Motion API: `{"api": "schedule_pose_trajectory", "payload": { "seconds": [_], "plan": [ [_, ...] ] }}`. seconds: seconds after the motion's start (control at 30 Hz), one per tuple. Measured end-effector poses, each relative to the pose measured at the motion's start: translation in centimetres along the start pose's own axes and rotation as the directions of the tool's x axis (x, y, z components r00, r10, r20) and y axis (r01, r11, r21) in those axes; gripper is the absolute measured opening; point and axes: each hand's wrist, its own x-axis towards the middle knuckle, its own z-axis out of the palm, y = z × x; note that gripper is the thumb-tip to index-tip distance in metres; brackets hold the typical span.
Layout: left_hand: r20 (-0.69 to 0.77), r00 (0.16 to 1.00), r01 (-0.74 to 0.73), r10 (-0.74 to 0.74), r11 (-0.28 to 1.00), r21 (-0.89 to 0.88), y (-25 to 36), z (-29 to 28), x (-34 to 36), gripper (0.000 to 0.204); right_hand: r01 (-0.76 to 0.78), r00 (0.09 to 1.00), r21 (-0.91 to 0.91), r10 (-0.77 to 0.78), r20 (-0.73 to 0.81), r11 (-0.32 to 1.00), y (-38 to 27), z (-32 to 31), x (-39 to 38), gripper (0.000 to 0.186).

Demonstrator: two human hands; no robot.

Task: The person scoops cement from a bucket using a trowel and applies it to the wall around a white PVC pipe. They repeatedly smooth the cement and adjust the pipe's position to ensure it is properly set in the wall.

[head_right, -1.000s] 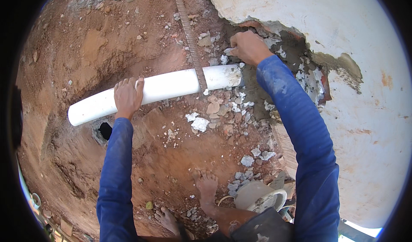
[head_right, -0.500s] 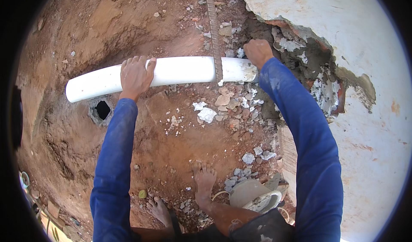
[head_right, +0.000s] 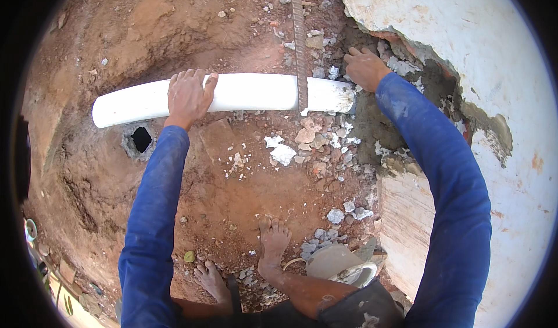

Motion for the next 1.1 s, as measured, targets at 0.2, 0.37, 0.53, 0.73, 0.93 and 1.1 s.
{"api": "schedule_pose_trajectory", "payload": {
  "seconds": [0.2,0.37,0.53,0.73,0.93,1.1],
  "plan": [
    [-0.001,1.0,-0.013,0.013,1.0,0.013,0.1,-0.6,-0.2,0.047,0.012,0.993,0.052,-0.018,0.117,0.999,0.6,1.2,0.3,0.014],
    [0.013,1.0,0.0,0.0,1.0,0.021,-0.2,-1.0,-0.5,0.043,0.018,0.996,0.083,-0.011,-0.092,0.996,0.2,1.7,1.6,0.016],
    [0.052,0.999,0.001,-0.002,1.0,0.017,0.5,-0.8,0.1,0.047,-0.106,0.994,0.137,0.101,0.043,0.985,-2.1,4.7,5.1,0.016],
    [0.039,0.999,0.023,-0.026,0.997,0.071,0.0,-1.1,0.0,0.047,-0.034,0.999,0.306,0.028,0.025,0.951,0.4,3.8,6.0,0.011],
    [0.043,0.999,0.003,-0.005,0.998,0.066,0.6,-0.5,0.2,0.046,-0.095,0.993,0.363,0.114,-0.033,0.927,0.4,6.5,5.3,0.011],
    [0.047,0.999,-0.006,0.002,0.998,0.069,1.3,-0.8,0.7,0.047,0.006,0.973,0.251,0.052,-0.224,0.968,0.1,6.9,4.2,0.009]
  ]
}}
